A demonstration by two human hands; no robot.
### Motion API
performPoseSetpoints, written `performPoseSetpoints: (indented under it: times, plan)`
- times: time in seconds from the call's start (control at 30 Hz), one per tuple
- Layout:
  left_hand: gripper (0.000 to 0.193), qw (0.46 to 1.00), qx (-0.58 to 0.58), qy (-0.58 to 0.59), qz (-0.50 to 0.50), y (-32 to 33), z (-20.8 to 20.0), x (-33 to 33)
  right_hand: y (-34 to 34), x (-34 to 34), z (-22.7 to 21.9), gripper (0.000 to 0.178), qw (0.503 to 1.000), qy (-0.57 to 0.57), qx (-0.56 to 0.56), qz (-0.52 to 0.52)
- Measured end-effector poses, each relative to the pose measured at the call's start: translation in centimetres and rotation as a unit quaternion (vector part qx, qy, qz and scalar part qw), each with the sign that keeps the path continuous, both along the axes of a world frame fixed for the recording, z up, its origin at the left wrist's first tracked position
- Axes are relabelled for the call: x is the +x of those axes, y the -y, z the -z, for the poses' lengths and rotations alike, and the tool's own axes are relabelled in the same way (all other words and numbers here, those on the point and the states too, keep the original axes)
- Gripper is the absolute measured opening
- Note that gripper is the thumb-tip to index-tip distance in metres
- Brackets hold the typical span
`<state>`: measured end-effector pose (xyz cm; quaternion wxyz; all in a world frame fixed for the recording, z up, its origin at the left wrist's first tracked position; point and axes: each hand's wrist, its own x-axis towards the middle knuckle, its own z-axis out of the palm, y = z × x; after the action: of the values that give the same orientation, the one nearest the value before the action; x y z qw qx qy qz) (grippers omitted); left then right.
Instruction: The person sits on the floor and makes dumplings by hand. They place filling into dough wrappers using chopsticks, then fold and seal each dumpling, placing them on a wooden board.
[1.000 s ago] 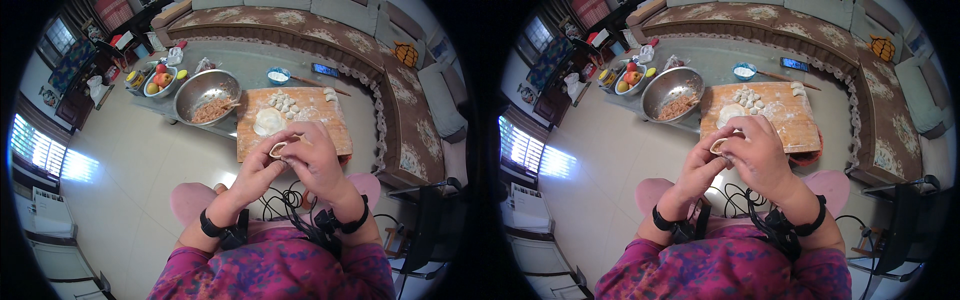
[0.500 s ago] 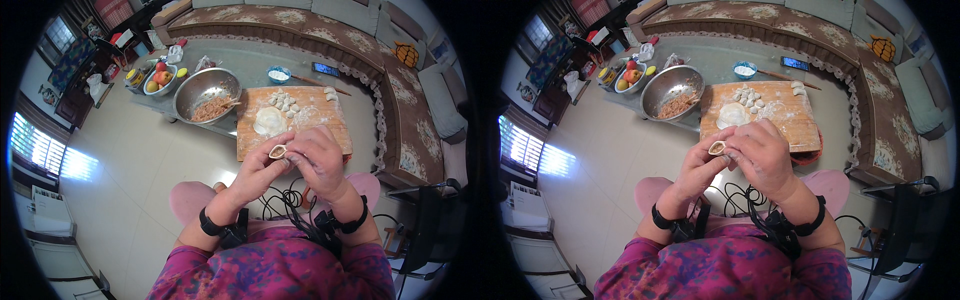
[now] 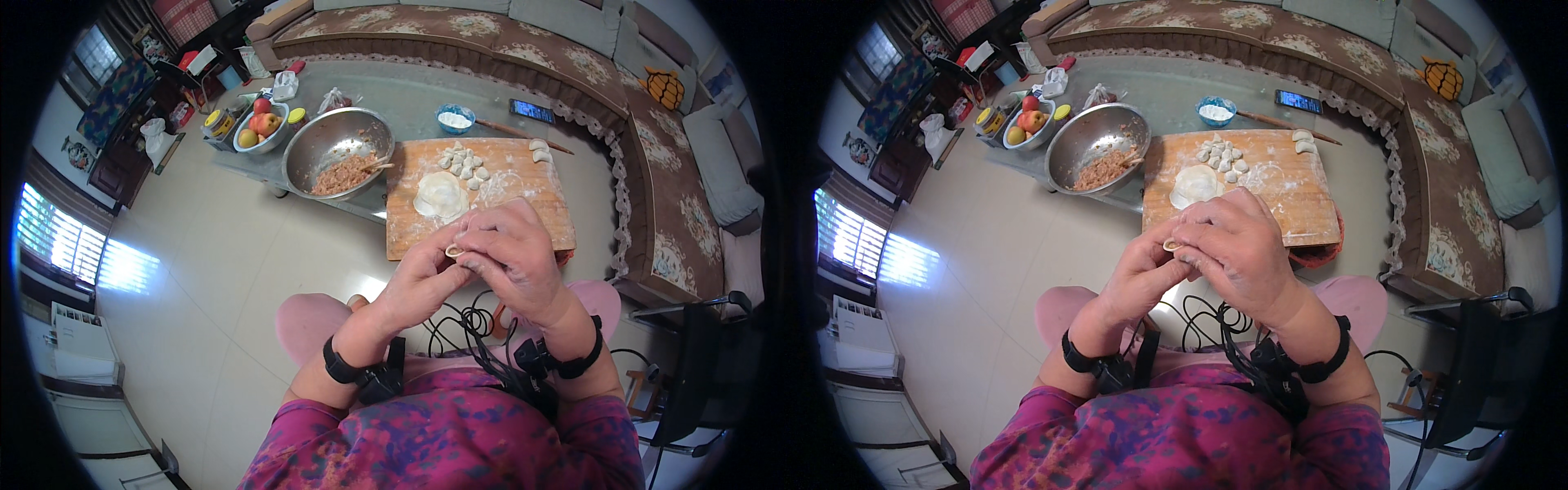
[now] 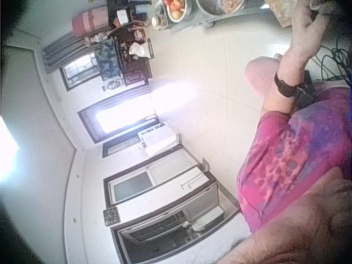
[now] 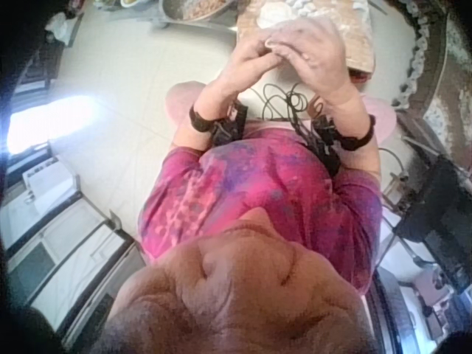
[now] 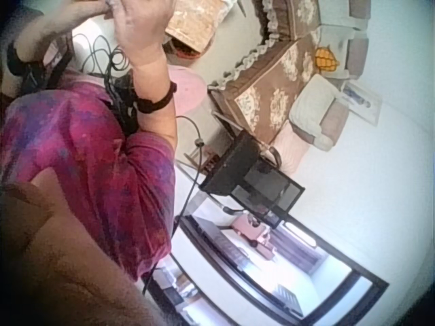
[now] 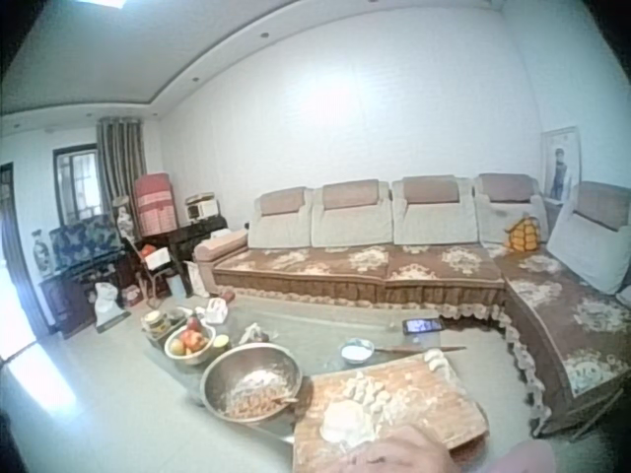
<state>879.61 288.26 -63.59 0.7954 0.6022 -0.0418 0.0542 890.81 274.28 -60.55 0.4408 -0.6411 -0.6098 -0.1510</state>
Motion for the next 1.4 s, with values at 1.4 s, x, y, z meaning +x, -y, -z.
performPoseSetpoints:
  times: [1.4]
  plan:
    - [0.082, 0.971, -0.137, 0.173, -0.098, 0.7, 0.6, 0.1, -1.4, -0.4, -2.1, 0.03, 0.998, -0.004, 0.057, -0.005]
